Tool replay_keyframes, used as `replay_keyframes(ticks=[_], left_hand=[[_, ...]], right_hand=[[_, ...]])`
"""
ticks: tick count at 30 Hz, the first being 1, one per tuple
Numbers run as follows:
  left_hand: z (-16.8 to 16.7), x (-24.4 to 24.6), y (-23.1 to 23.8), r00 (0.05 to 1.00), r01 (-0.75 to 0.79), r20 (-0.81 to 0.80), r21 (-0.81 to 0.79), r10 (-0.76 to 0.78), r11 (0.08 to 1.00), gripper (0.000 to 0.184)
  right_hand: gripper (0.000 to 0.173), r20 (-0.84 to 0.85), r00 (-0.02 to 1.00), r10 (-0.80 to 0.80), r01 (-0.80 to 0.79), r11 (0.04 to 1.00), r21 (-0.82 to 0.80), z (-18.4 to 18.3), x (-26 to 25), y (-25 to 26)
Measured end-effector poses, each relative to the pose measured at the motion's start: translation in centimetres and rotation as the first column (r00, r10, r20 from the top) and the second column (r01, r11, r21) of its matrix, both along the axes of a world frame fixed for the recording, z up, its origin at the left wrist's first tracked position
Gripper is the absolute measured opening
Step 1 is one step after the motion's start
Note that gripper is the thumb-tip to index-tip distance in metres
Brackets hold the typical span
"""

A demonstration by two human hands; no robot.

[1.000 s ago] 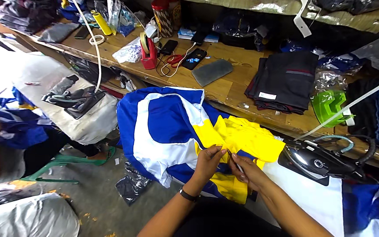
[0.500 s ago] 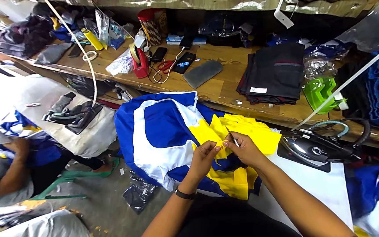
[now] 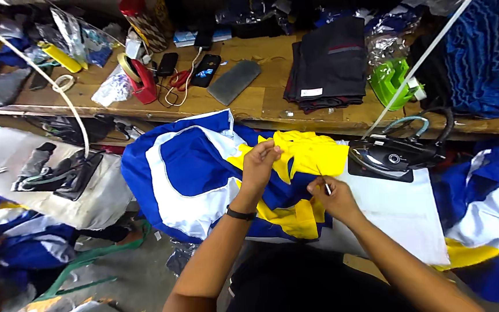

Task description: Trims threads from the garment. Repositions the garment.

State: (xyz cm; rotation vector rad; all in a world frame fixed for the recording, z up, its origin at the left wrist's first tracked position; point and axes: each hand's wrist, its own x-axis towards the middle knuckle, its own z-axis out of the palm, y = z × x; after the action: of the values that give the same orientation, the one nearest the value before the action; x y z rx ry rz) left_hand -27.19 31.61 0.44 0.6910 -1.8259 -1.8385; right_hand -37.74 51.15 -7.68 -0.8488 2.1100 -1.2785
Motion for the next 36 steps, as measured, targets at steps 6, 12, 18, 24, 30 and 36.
replay_keyframes(ticks=[6,12,18,24,30,36], left_hand=[[-2.4,0.1,1.2,0.933,0.352,0.139,-0.169,-0.331,0.921,0.04],[-9.2,3.4,5.0,0.869,0.389,0.339,-0.018,-0.36,0.921,0.027],[-9.9,2.9,6.2,0.894,0.297,0.354,-0.008,-0.275,0.955,0.017],[-9.0,2.7,7.1,0.937,0.178,0.281,0.13,-0.208,0.975,0.018],[-8.5,2.2,7.2,0.956,0.073,0.255,0.285,-0.148,0.956,0.019],[-7.6,2.1,7.2,0.958,0.009,0.258,0.399,-0.122,0.917,0.019]], right_hand=[[0.02,0.208,0.976,-0.069,0.075,0.997,-0.02,-3.7,3.6,1.6],[0.008,0.643,0.762,-0.074,0.221,0.964,-0.15,-2.1,3.0,1.3],[0.023,0.067,0.998,-0.004,-0.007,0.987,0.159,-0.4,-0.8,3.0],[0.047,-0.257,0.932,-0.255,0.317,0.918,0.239,2.3,-1.1,5.2],[0.035,-0.206,0.964,-0.171,0.198,0.973,0.12,0.6,4.8,5.7],[0.023,-0.029,0.963,-0.267,0.269,0.961,0.062,-1.2,5.9,5.1]])
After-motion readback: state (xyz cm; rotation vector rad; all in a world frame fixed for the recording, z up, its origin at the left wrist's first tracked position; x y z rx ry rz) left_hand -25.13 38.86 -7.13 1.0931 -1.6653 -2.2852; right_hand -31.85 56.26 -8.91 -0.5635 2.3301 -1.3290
